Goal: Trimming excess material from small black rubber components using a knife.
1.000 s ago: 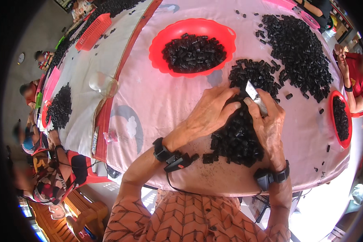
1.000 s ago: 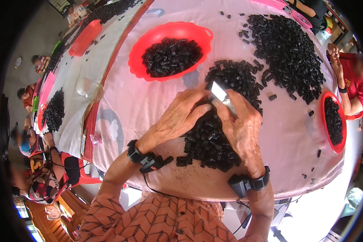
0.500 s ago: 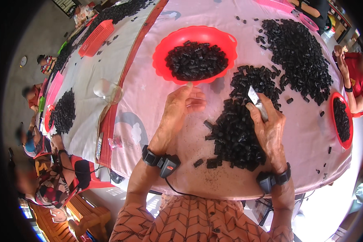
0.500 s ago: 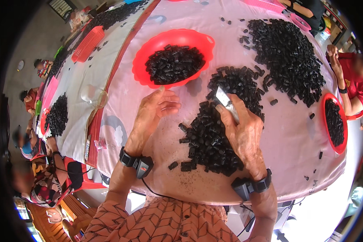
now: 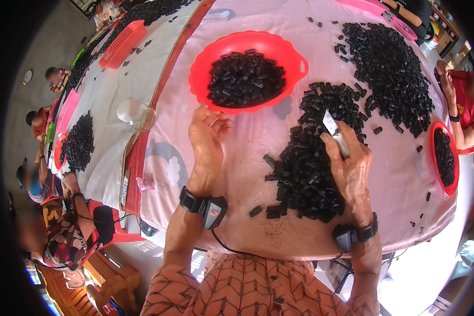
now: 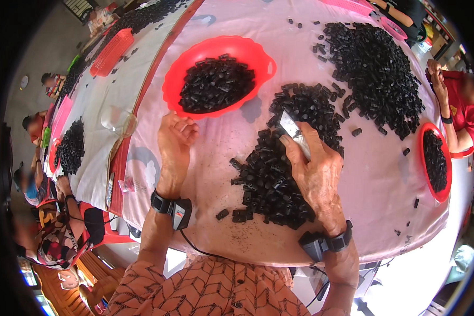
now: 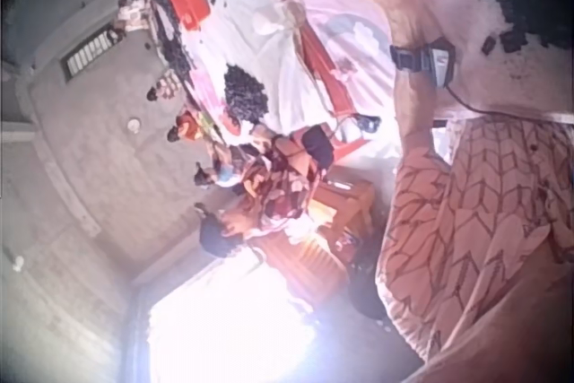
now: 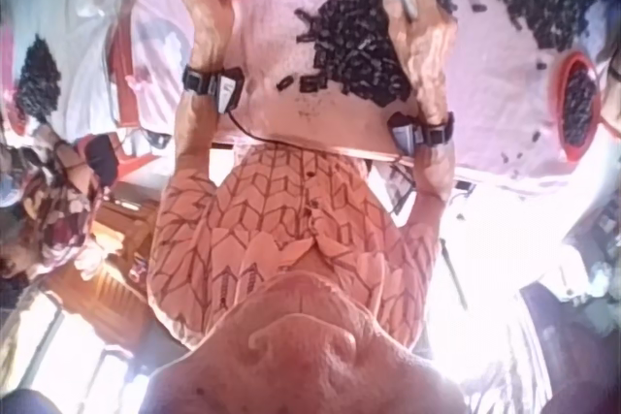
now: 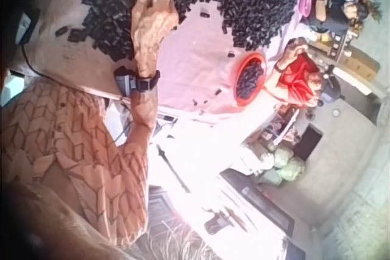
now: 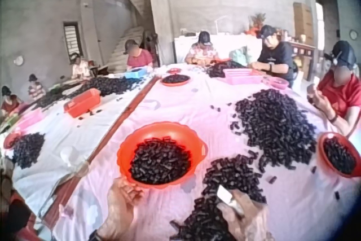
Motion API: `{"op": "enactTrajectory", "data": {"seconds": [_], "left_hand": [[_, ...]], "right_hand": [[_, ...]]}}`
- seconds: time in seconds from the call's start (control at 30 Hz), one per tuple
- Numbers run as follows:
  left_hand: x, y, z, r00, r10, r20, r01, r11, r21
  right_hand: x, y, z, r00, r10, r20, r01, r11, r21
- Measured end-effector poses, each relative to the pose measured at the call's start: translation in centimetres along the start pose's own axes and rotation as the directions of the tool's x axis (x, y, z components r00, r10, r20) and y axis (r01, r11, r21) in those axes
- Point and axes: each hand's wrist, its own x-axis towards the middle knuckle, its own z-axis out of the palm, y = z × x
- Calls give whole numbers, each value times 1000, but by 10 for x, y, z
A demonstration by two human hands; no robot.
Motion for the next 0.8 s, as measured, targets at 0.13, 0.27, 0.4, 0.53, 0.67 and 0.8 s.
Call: {"op": "enactTrajectory", "data": {"seconds": [0.13,0.27,0.4,0.53,0.67,0.8], "left_hand": [[-9,-13,14,999,-33,-20,35,993,109],[-12,-22,19,996,47,76,-60,983,174],[-2,-17,7,997,3,77,-20,974,224],[-1,-7,3,994,111,17,-112,985,134],[-3,-7,7,988,118,95,-133,977,168],[-11,-19,13,990,20,143,-49,978,205]], "right_hand": [[-2,-1,2,1000,0,14,-1,999,37],[-2,1,4,1000,-16,9,16,1000,4],[-3,3,4,1000,-6,8,6,1000,-11],[-2,-4,2,1000,-7,23,7,1000,21],[-4,-1,4,1000,-6,19,6,1000,2],[-4,2,5,1000,-5,13,5,1000,3]]}}
